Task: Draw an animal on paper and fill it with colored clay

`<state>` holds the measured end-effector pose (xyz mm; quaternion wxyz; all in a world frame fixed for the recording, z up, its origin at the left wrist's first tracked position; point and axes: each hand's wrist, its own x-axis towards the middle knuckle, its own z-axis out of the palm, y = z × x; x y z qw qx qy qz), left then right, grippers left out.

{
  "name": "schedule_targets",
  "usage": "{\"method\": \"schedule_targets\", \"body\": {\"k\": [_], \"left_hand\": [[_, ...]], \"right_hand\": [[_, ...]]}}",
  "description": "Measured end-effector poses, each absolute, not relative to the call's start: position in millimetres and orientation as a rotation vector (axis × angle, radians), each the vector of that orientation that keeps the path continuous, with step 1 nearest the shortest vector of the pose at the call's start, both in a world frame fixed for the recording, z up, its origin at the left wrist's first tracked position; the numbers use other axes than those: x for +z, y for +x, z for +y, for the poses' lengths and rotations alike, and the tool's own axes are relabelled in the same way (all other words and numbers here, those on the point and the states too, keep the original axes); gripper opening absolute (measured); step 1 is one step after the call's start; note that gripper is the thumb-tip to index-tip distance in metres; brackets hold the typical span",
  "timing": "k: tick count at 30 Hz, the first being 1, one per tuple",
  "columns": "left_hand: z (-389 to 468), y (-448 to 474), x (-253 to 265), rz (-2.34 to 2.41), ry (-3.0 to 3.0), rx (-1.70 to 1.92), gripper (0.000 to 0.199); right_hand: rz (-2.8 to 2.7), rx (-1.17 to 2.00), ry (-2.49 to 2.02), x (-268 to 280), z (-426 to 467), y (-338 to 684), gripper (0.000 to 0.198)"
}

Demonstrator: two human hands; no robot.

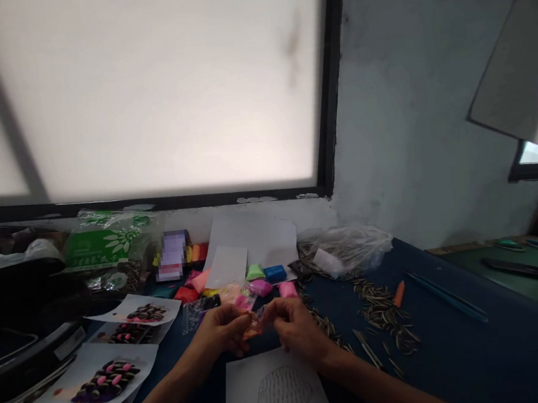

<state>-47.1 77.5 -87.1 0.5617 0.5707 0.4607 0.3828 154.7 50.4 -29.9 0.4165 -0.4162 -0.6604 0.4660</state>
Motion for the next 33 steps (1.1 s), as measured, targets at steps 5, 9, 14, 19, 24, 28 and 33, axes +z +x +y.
{"method": "schedule_targets", "body": {"k": [5, 9, 14, 19, 24, 28, 33], "left_hand": [[77.4, -50.1, -87.2, 1.047, 1.343, 0.945, 0.021], [76.7, -49.7, -89.0, 0.999, 1.326, 0.992, 0.018], [71.1, -47.4, -80.2, 0.908, 1.301, 1.030, 0.041], [64.1, -43.8, -64.7, 0.844, 1.322, 1.017, 0.046], [59.5, -42.4, -55.4, 0.857, 1.338, 0.988, 0.035], [56.7, -44.0, -52.0, 0.924, 1.322, 0.985, 0.036], [58.2, -44.1, -55.5, 0.987, 1.300, 0.979, 0.041]], "right_hand": [[-1.627, 1.151, -1.046, -32.1, 49.4, 153.0, 0.014], [-1.639, 1.190, -1.041, -33.8, 50.5, 153.3, 0.017], [-1.679, 1.187, -1.040, -35.7, 49.2, 153.3, 0.011], [-1.663, 1.141, -1.053, -36.7, 47.5, 152.8, 0.013], [-1.621, 1.110, -1.064, -36.9, 50.4, 154.6, 0.018], [-1.607, 1.173, -1.061, -37.1, 52.9, 155.1, 0.012], [-1.618, 1.245, -1.041, -36.1, 50.2, 153.0, 0.015]]}}
